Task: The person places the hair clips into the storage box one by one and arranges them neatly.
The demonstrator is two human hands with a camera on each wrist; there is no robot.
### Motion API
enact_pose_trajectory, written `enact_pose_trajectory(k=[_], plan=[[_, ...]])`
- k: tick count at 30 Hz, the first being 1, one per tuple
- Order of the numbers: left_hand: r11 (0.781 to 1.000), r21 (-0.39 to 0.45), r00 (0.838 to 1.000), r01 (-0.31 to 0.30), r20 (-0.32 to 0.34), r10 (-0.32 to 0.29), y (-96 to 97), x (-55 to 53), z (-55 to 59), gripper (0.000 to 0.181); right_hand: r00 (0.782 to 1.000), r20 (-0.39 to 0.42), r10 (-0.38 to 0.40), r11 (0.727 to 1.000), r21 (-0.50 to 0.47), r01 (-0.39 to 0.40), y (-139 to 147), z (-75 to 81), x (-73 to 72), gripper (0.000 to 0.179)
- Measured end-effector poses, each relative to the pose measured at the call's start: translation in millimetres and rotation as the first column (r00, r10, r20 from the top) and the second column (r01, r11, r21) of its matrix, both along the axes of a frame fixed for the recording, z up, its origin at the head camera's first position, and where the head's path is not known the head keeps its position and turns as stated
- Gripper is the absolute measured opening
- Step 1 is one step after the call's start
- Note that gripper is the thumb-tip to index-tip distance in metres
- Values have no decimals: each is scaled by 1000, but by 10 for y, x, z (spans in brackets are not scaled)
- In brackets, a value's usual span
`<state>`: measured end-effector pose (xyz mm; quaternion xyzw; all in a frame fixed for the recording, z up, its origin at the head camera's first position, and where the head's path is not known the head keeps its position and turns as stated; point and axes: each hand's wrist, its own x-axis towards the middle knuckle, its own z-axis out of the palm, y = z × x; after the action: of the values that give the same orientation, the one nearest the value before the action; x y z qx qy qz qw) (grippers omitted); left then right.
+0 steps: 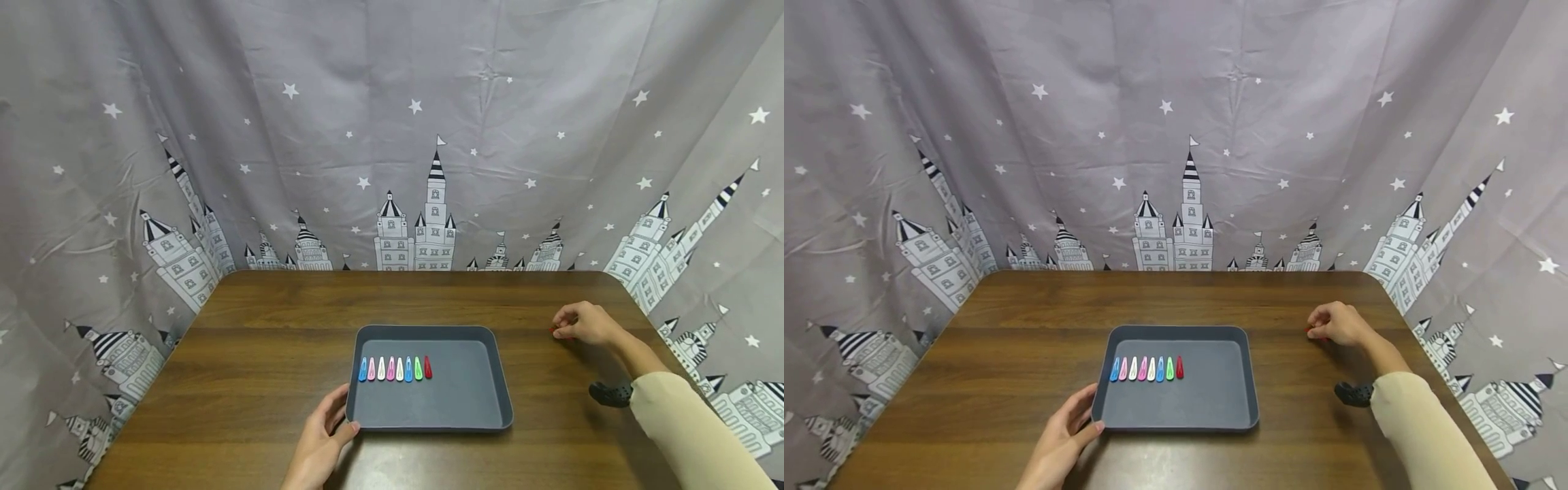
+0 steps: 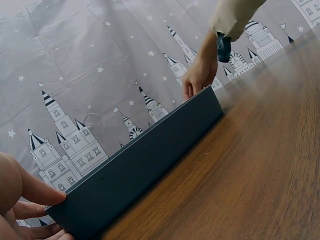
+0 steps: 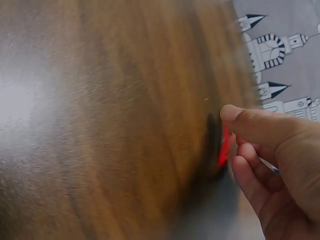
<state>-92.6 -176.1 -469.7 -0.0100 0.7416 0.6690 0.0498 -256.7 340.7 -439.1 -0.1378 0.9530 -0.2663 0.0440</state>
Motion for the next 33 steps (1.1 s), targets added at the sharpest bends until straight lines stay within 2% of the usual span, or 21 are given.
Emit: enact_pose_trajectory(k=[5,13,19,24,27,33], plan=[[1000,9,1000,-5,6,5,1,-10,6,66,1000,-10,-14,1000,6,15,35,-87,33,17],[1000,7,1000,-6,17,6,-6,-8,4,66,995,-70,-64,994,88,70,190,-130,81,4],[1000,6,1000,-6,17,6,-8,-9,11,66,993,-81,-91,994,53,95,270,-162,114,6],[1000,10,1000,-1,11,1,-9,1,12,65,991,-43,-123,992,-6,123,235,-111,134,5],[1000,13,1000,-1,10,1,-9,3,10,65,991,5,-132,988,-82,132,194,-73,136,6],[1000,12,1000,-3,11,3,-7,-3,3,65,985,116,-131,948,-275,159,122,-26,109,8]])
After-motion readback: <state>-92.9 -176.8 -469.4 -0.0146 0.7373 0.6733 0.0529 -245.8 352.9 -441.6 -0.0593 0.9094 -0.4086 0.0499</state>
